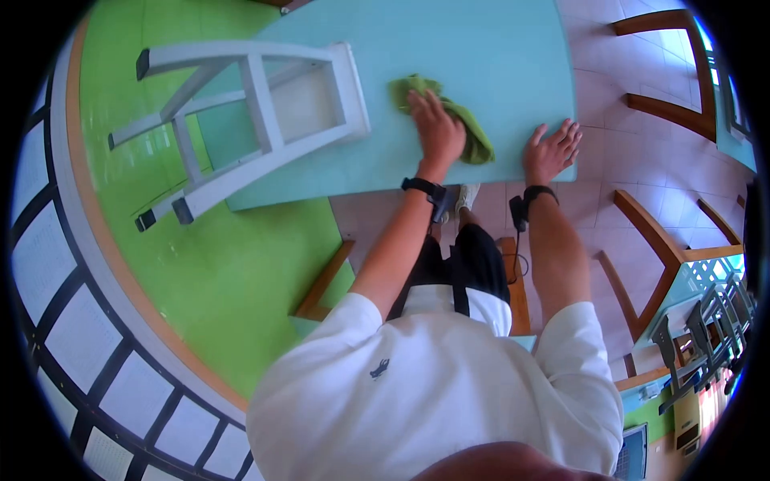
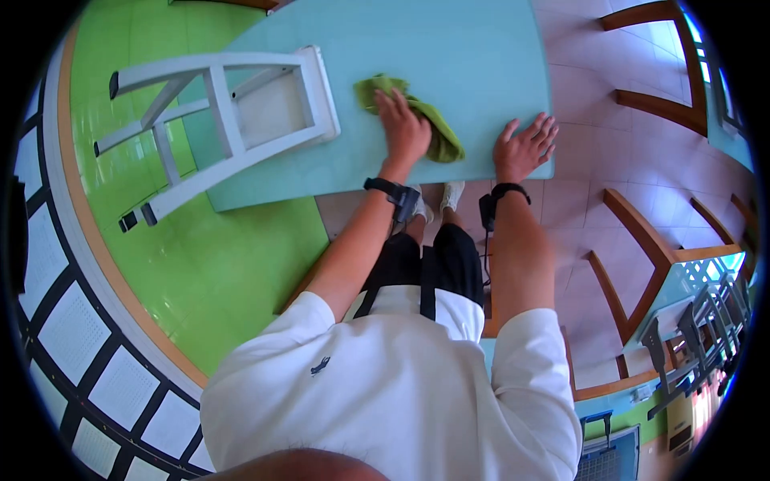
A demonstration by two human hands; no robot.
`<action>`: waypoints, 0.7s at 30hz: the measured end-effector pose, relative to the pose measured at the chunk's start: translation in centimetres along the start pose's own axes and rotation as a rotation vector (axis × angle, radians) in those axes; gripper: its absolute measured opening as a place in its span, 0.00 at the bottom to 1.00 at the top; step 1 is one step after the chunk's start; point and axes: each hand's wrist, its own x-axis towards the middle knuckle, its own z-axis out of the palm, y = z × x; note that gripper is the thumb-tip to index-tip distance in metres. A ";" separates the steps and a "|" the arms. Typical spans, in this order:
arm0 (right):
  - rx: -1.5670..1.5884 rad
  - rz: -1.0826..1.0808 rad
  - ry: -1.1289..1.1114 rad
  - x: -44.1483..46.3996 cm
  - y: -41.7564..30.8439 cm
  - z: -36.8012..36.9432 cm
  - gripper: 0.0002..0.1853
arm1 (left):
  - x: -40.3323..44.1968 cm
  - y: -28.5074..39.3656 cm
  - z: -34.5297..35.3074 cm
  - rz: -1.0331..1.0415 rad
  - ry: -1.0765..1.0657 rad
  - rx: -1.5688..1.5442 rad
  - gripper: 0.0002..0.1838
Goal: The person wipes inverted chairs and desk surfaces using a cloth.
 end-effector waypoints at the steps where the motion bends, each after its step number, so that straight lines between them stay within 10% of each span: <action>1: 0.000 0.001 -0.015 0.0 -0.1 -0.1 0.34 | 1.4 -0.9 0.3 0.006 0.004 0.000 0.42; 14: -0.029 0.016 -0.091 0.6 0.0 -0.2 0.34 | 20.4 -2.0 2.5 0.067 0.054 0.141 0.47; 21: -0.018 0.012 -0.121 0.5 0.0 -0.6 0.34 | 17.1 0.2 3.0 0.221 0.162 0.058 0.43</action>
